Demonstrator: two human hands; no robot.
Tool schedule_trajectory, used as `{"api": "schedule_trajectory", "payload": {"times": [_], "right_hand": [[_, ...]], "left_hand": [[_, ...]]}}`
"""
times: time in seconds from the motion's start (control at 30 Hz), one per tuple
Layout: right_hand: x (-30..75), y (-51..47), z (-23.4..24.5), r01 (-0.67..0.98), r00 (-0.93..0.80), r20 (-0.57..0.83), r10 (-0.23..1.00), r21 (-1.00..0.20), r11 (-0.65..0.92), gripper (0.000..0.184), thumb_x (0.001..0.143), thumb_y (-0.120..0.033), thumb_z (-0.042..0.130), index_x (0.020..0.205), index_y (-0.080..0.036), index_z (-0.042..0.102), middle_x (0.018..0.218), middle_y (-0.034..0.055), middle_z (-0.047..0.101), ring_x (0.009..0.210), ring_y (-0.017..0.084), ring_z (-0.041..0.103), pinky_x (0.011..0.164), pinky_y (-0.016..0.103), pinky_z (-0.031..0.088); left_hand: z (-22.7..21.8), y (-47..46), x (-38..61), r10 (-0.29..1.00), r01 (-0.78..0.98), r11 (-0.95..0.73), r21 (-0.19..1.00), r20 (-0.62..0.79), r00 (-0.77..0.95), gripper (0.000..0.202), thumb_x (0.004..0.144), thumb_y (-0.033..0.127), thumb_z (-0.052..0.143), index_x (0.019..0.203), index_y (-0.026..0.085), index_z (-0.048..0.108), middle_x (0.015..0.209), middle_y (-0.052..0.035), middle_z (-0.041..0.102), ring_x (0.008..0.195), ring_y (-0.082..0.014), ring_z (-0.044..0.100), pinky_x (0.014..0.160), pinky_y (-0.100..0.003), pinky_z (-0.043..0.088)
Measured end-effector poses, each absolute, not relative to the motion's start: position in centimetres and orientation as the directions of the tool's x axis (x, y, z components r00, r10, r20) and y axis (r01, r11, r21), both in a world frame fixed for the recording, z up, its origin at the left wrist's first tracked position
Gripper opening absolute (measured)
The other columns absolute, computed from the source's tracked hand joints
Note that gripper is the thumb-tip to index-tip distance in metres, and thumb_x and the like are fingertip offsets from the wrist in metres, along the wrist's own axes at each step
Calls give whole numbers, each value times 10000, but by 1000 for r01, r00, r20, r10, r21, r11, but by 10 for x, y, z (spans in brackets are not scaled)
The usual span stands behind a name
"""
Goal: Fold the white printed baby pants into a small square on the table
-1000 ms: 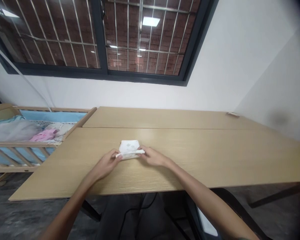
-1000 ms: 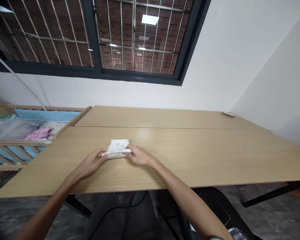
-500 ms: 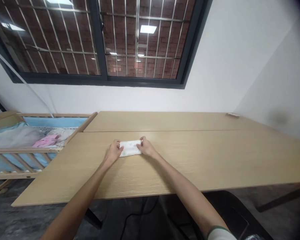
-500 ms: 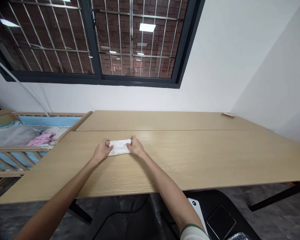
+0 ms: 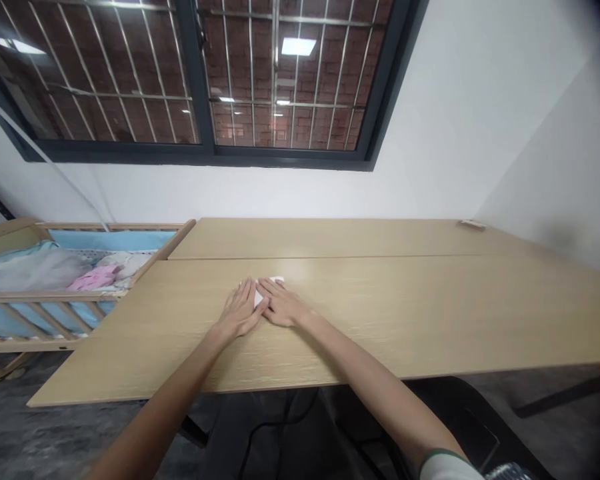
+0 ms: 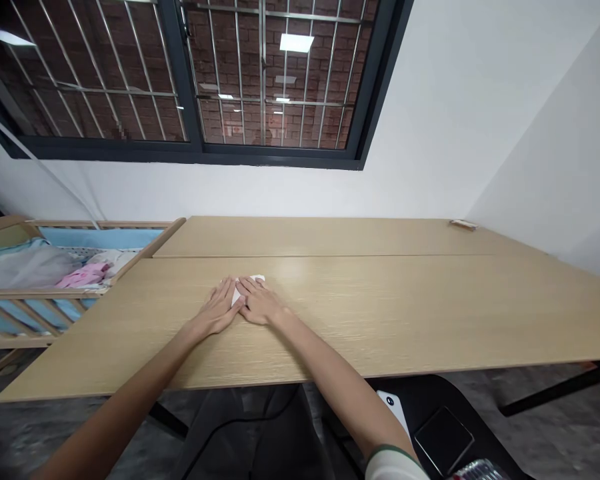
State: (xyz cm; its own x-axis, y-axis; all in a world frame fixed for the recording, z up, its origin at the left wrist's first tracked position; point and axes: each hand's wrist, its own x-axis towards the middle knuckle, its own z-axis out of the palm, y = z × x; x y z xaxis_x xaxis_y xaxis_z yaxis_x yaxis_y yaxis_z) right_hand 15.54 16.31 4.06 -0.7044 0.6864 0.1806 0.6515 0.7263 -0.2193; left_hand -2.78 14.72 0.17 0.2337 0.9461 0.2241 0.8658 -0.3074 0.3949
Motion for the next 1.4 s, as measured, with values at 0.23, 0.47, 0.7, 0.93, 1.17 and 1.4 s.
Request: {"api": "schedule_trajectory", "payload": {"times": [0.23,0.47,0.7,0.93,1.17,1.4], "right_hand": [[194,163,42,679,-662,160,732,-284,677,804,1020,-646,295,1610,-100,252,1661,185,237,1562,289,160,1269,486,105],[200,164,45,598,-703,239,669,-309,739,798,958,-556,530,1590,-126,300,1657,193,250,1551,322,185,1246,515,158],[184,184,39,637,-576,273,771,-441,632,614,821,-204,609,1423,-160,499,1431,170,578,1329,313,514,1135,506,307],[167,191,84,368,-349,421,837,-760,536,388,882,-337,612,1225,-199,493,1059,64,666,987,230,626,891,388,484],[156,201,90,283,-445,190,875,-897,339,515,813,-335,746,1234,-190,488,878,5,632,768,161,614,672,270,492],[144,211,42,528,-415,108,903,-780,336,381,832,-303,747,1149,-176,578,911,25,675,777,159,631,696,277,524]], "left_hand": [[-4,144,-61,936,885,-339,319,211,283,848,1011,650,193,1587,27,193,1656,-241,184,1555,-328,140,1242,-504,188],[16,135,-53,877,849,-455,268,302,374,774,965,632,441,1530,110,351,1595,-225,367,1480,-361,348,1185,-518,294],[36,144,-46,926,853,-357,380,267,268,464,898,302,553,1326,127,587,1356,-213,630,1275,-349,582,1095,-470,402],[82,120,-66,937,796,-286,534,331,115,347,929,408,481,1113,171,657,1092,-122,731,1025,-291,683,894,-398,522],[52,79,-58,975,542,-175,822,219,-18,556,878,455,597,1318,159,431,999,-112,751,900,-282,734,788,-396,551],[30,65,-30,987,913,23,406,138,-86,376,975,457,459,1201,165,532,1033,-180,724,978,-370,701,811,-443,494]]}}
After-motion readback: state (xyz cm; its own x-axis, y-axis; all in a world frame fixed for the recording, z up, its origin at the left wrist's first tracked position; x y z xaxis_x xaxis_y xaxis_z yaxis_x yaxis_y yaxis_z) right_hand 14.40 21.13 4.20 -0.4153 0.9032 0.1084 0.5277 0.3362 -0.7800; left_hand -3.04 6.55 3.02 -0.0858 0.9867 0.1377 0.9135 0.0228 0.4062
